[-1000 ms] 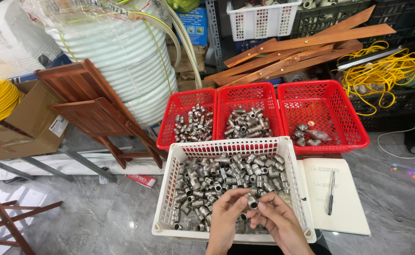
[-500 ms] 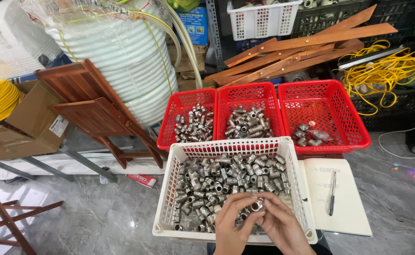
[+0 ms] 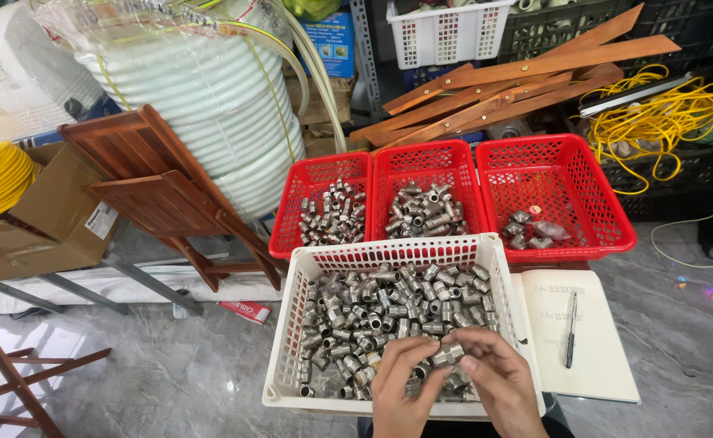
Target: The person picks up metal plumbing fittings from a large white crate, holds them up for the camera, and then writes in a notebook with a pen.
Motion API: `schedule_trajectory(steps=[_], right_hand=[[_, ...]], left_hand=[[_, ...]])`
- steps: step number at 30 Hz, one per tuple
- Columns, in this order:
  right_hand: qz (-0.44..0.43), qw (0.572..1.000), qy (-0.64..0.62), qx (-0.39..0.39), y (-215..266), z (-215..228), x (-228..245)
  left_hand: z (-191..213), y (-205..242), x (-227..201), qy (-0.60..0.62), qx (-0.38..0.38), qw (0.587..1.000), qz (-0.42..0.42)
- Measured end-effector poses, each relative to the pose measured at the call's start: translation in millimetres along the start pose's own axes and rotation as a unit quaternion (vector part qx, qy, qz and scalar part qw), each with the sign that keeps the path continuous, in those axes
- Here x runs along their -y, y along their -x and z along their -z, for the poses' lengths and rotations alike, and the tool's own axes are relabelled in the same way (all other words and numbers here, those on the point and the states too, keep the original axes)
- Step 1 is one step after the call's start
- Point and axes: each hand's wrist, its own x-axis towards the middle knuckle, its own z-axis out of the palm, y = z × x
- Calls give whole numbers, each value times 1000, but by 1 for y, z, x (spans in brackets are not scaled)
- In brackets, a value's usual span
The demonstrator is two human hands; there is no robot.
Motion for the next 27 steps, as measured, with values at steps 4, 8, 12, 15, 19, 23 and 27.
schedule_trajectory(steps=[4,8,12,15,19,23,27], right_hand=[[132,978,156,49,4,-11,13],[156,952,263,32,6,-25,23],[223,909,350,50,4,-27,22],[167,937,306,24,6,-24,16],[35,964,261,-44,3,-17,12],[-61,968,233,-68,-2,-12,4],[-190,950,234,-77,-7,-10,-4]], left_hand=[[0,3,4,17,10,999,31],[-2,12,17,30,18,997,66],[-2,15,21,51,25,994,98],[1,12,16,72,27,990,115],[4,12,13,151,19,965,215],[5,17,39,217,12,950,223],[20,-9,51,198,23,919,339]])
